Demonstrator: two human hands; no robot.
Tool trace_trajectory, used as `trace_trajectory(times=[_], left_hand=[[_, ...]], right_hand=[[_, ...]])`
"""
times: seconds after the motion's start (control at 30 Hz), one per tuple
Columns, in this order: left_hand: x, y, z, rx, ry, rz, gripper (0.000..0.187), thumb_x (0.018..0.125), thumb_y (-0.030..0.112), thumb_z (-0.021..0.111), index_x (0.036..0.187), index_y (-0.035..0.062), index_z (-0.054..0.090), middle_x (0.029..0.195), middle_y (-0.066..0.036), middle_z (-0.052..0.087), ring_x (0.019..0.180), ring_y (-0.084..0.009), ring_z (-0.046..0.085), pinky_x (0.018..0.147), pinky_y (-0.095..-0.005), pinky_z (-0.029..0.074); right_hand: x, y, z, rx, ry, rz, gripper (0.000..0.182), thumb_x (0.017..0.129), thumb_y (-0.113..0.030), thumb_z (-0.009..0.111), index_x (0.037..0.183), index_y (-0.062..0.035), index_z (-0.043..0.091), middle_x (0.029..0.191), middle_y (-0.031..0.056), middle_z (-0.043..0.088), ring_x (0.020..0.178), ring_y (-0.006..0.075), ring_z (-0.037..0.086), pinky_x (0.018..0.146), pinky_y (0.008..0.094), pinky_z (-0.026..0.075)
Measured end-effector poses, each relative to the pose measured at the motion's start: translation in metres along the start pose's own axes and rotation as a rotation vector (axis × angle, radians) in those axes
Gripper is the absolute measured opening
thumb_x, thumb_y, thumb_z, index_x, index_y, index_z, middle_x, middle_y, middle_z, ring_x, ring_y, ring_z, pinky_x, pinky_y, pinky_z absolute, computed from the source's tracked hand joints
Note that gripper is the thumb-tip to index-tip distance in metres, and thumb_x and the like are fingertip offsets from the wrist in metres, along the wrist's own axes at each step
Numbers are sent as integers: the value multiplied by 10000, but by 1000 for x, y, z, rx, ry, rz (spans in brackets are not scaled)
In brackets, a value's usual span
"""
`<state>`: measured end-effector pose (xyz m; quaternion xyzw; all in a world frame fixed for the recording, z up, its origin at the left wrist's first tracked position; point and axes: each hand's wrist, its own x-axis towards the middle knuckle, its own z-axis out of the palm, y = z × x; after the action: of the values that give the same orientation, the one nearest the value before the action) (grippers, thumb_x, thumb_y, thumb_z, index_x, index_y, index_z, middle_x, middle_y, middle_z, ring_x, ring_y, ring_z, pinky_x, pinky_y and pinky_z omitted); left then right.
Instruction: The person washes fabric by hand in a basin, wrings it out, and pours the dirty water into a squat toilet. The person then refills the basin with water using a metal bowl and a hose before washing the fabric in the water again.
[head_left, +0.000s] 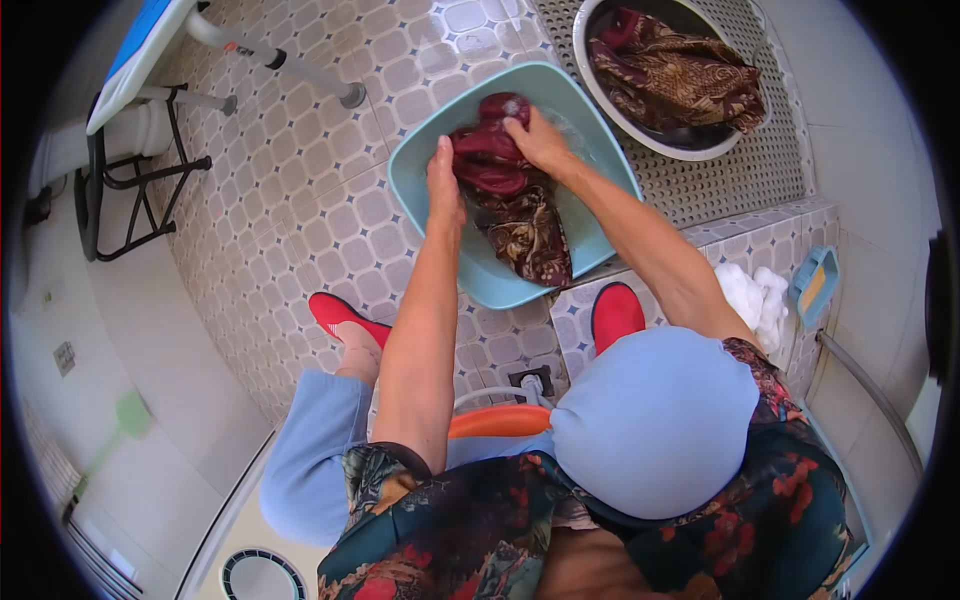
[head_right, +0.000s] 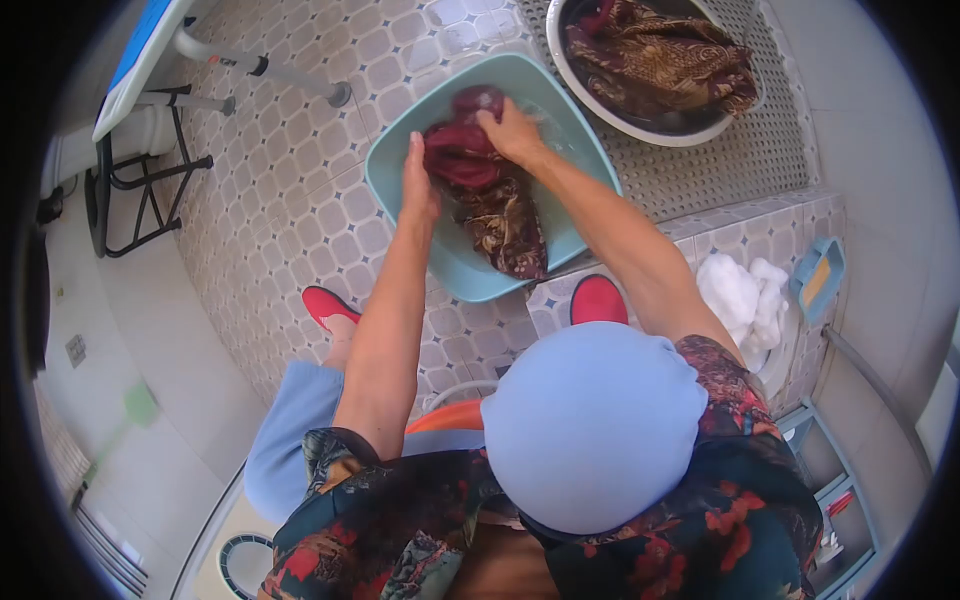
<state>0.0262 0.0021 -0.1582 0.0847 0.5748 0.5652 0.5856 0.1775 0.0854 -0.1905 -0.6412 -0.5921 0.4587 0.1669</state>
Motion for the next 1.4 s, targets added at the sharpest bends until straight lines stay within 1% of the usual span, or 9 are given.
trace_trajectory(times=[0.13,0.27,0.37,0.43,0.67,1.03,1.13,1.2,1.4], left_hand=[[-4,16,9,-113,-98,-194,570,933,497,527,1241,17,536,1224,-120,593,1140,-215,555,1017,-382,399],[-39,5,-13,-31,-309,83,551,920,536,523,1224,77,533,1182,-103,601,1112,-235,569,1005,-415,423],[-82,-5,-16,37,-221,184,406,894,410,609,1074,47,587,1088,-87,602,1022,-160,559,935,-314,433],[-108,-19,3,279,-85,570,236,849,265,679,893,58,576,1037,-75,594,951,-134,535,855,-303,437],[-85,-69,-2,789,196,619,214,789,141,699,691,58,528,668,-98,561,648,-302,515,660,-387,434],[26,-41,-10,1265,204,217,406,813,361,576,828,-29,688,839,-314,629,820,-454,637,731,-516,490],[29,-24,-6,1156,316,236,397,815,346,580,862,-31,691,837,-308,638,825,-446,643,766,-486,496],[24,-22,-13,1118,292,293,390,818,335,585,880,-35,693,848,-293,650,826,-437,649,776,-463,500],[-40,-19,-12,705,66,259,364,842,306,622,945,-37,688,923,-209,672,863,-301,624,822,-353,462]], right_hand=[[-26,-22,-28,380,-396,-185,446,859,-293,631,1196,-7,576,1139,163,608,1073,244,580,970,332,417],[-85,-34,-52,254,-385,-287,378,860,-284,629,1127,-18,595,1181,154,567,1166,250,509,1017,353,370],[-137,-15,-42,225,-172,-499,259,843,-299,642,972,-75,629,1192,187,531,1154,332,480,977,436,375],[-163,-11,-39,127,18,-527,216,838,-267,639,898,-64,595,1226,209,484,1133,380,451,963,479,361],[-143,16,-12,-361,94,-682,170,794,-161,615,877,-32,544,1111,186,528,1008,372,491,835,487,410],[-20,-39,5,-892,-486,-324,329,871,-325,512,953,-28,627,1001,246,645,887,401,631,771,480,509],[-16,-65,-2,-759,-429,-165,463,862,-422,515,1116,-58,648,1140,224,636,1051,375,614,877,462,483],[-13,-51,-1,-424,98,-125,559,873,-518,454,1099,-54,669,1184,229,617,1164,335,568,958,481,425],[-33,-17,-13,-47,-340,-29,454,848,-420,543,1084,-56,677,1171,192,632,1109,315,582,1008,420,369]])
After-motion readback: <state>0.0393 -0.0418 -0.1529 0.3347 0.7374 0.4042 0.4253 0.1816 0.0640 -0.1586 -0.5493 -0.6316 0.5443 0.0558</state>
